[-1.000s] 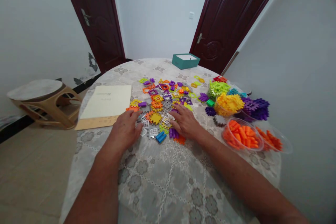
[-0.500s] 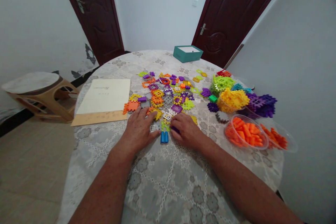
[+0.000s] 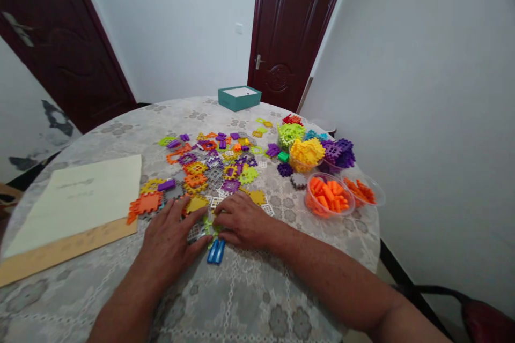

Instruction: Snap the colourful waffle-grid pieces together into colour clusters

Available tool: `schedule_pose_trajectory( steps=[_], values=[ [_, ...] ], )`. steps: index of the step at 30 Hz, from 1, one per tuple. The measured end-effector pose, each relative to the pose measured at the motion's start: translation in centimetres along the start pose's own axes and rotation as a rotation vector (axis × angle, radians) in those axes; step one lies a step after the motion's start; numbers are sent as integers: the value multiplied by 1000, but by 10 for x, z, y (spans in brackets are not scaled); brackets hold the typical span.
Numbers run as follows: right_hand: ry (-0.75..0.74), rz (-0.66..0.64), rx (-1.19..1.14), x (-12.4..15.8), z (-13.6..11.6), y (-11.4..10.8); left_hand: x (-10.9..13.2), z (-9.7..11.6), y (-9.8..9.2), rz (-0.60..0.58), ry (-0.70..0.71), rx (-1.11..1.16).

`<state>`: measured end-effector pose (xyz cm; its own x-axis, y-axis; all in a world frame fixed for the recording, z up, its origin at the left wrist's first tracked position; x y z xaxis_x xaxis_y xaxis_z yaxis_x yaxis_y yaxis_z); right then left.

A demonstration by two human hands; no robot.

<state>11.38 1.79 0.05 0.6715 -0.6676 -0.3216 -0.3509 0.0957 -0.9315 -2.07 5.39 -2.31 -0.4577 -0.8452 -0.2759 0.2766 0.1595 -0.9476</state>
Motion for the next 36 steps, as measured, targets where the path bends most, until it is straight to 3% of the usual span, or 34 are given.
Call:
schedule_pose_trajectory(
  steps=[8, 26, 36],
  values=[
    [-72, -10, -3, -1, -6, 3, 0, -2, 7, -29, 29, -25],
    [-47, 11, -162, 8, -1, -8, 1, 19, -22, -41, 56, 197],
    [-16, 58, -154, 10, 11, -12, 7, 38, -25, -103, 103, 346]
  ],
)
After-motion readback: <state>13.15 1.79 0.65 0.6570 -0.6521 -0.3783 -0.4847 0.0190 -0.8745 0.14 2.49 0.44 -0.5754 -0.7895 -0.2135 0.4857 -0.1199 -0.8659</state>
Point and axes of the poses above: each hand's wrist, its own x-axis away from the middle knuckle, its own y-axis out of the palm, z = x × y, the point moved 10 cm from there along -x, towards the middle knuckle, and after that the axes turned 1 degree about z, right-handed, at the moved point
